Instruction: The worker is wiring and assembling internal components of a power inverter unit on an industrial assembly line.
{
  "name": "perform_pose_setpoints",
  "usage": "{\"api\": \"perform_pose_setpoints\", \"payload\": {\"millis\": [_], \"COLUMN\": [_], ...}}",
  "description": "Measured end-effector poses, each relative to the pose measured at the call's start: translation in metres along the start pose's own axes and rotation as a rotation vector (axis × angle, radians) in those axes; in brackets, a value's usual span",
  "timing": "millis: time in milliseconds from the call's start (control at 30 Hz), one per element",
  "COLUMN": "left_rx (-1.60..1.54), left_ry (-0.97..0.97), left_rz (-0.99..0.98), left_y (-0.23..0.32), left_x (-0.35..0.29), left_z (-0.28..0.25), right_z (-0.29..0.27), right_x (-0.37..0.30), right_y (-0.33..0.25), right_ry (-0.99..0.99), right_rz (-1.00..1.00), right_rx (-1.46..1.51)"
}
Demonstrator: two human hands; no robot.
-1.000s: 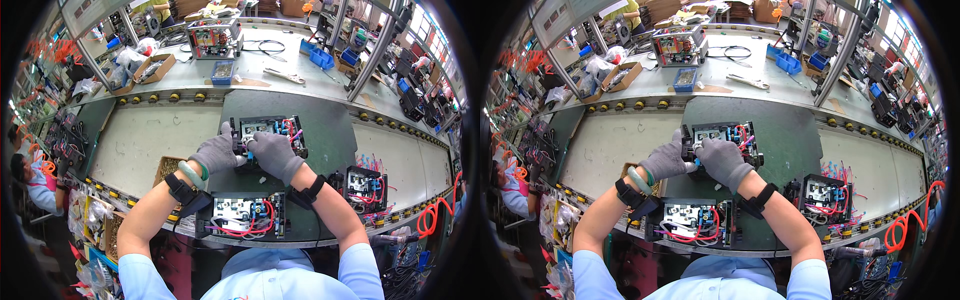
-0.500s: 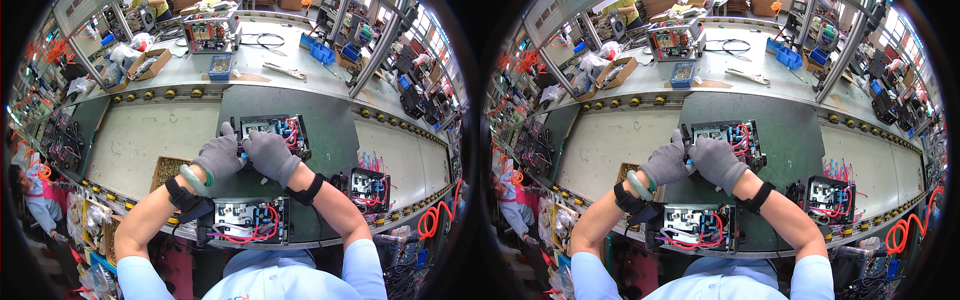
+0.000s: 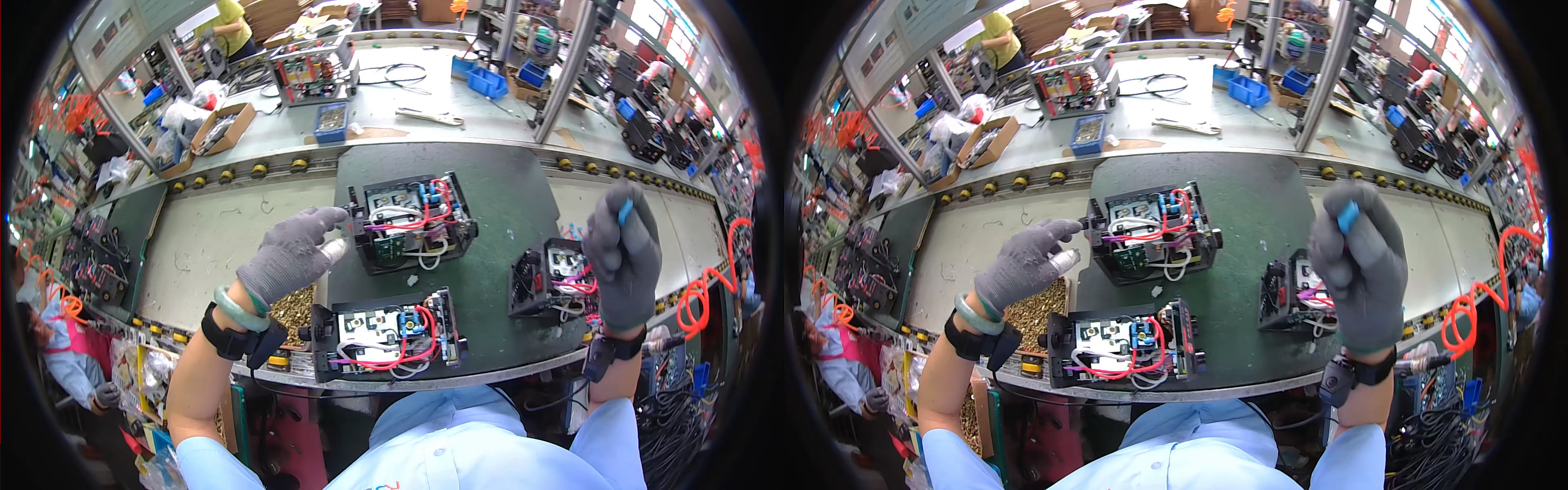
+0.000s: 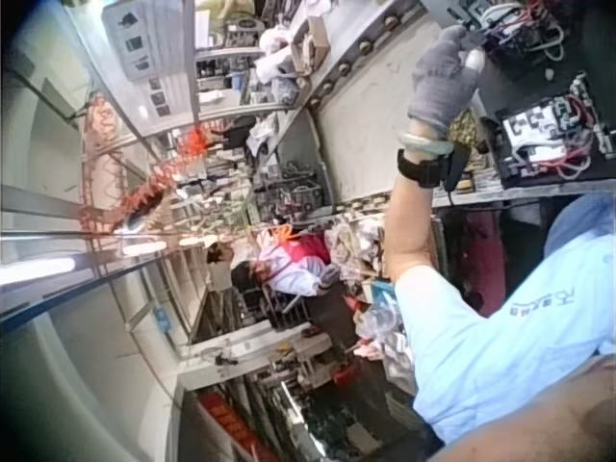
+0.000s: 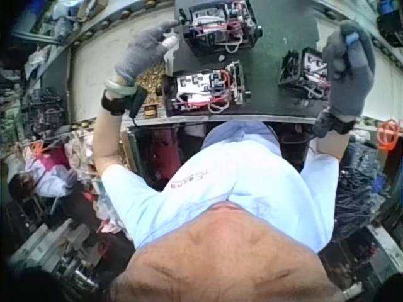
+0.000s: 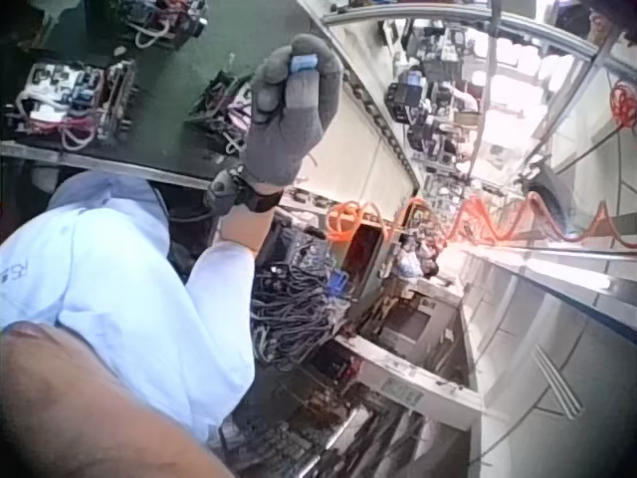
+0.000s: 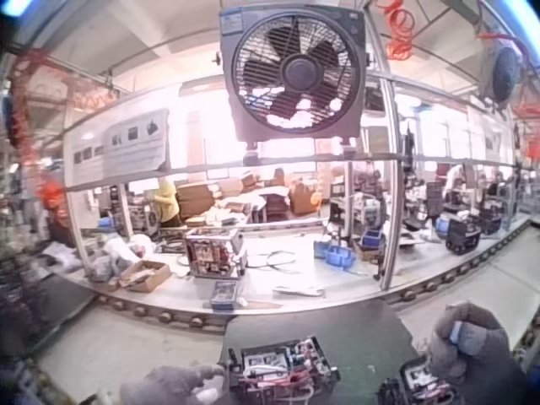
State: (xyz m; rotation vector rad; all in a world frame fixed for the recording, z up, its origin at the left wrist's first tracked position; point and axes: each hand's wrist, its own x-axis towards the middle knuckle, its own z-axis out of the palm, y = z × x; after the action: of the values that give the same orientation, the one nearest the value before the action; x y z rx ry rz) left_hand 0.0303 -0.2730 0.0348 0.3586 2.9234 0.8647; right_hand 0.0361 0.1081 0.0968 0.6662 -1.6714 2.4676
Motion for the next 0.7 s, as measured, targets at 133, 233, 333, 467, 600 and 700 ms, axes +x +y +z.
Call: {"api": "perform_pose_setpoints", "payload": {"millis": [133,233,333,467,600,700], "left_rx": [0.123,0.297,-0.343,-0.555,-0.640,-0.846], "left_ry": [0.038,-0.103,-0.123,0.047,0.121,-0.481], "left_rz": [0.218,0.232,0.140,0.055,0.012,0.061], "left_y": [0.028,0.022,0.033,0.059,0.060,0.006], "left_x": [0.013,0.021,0.013,-0.034,-0.118,-0.111], "left_z": [0.026,0.036,0.012,-0.011,0.019,0.041], "right_z": [-0.022,-0.054,-0.084,-0.138,-0.196,-0.220], "right_x": [-0.059,-0.108,-0.166,-0.229,-0.258,-0.291], "right_y": [-0.019,-0.042,-0.063,-0.068,-0.048,-0.043], "right_ry": [0.190,0.248,0.509,0.661,0.601,0.695], "right_rz": [0.188,0.209,0.134,0.183,0.123,0.096], "right_rx": [-0.308,-0.391,-0.430,-0.948,-1.660,-1.810]}}
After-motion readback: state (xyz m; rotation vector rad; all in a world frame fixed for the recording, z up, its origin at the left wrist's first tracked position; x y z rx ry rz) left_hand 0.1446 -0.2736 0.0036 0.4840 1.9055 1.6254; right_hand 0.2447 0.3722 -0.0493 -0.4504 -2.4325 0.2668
